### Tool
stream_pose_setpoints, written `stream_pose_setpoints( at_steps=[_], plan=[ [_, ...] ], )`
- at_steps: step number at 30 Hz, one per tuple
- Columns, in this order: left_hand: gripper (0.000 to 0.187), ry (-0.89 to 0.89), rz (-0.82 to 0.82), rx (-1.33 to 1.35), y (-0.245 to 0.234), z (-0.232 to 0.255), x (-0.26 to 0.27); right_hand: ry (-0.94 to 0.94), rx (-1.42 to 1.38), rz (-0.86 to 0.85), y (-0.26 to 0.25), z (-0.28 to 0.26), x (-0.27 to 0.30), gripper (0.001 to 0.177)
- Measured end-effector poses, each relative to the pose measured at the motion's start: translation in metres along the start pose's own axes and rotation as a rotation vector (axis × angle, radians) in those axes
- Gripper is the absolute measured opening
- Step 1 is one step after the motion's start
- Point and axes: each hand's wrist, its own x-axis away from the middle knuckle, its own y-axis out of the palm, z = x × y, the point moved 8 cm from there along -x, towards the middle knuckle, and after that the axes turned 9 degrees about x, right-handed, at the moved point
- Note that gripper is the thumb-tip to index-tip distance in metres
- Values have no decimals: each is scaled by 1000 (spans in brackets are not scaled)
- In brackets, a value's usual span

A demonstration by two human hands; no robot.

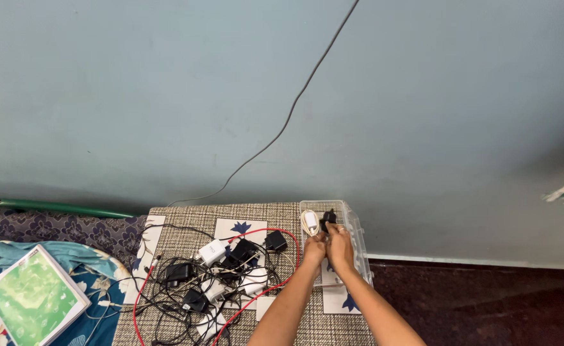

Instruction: The person untangles and coils multiple power adapters and cables on a table, then places them into a clear plastic container. The person handles white and black adapters and various colored cables, winding each cable around its adapter before storing it.

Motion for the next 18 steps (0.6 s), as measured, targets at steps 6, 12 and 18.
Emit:
stream_pose_setpoints(
  at_steps=[6,12,18],
  plan=[
    [59,-55,11,83,-3,-5,1,3,75,-121,-16,-18,-10,72],
    [40,-58,-28,-63,-1,2,13,-411,410,51,-8,-31,-23,61],
    [28,-114,-13,-50,3,-1,21,-335,529,-157,-25,-54,-15,64]
  ],
)
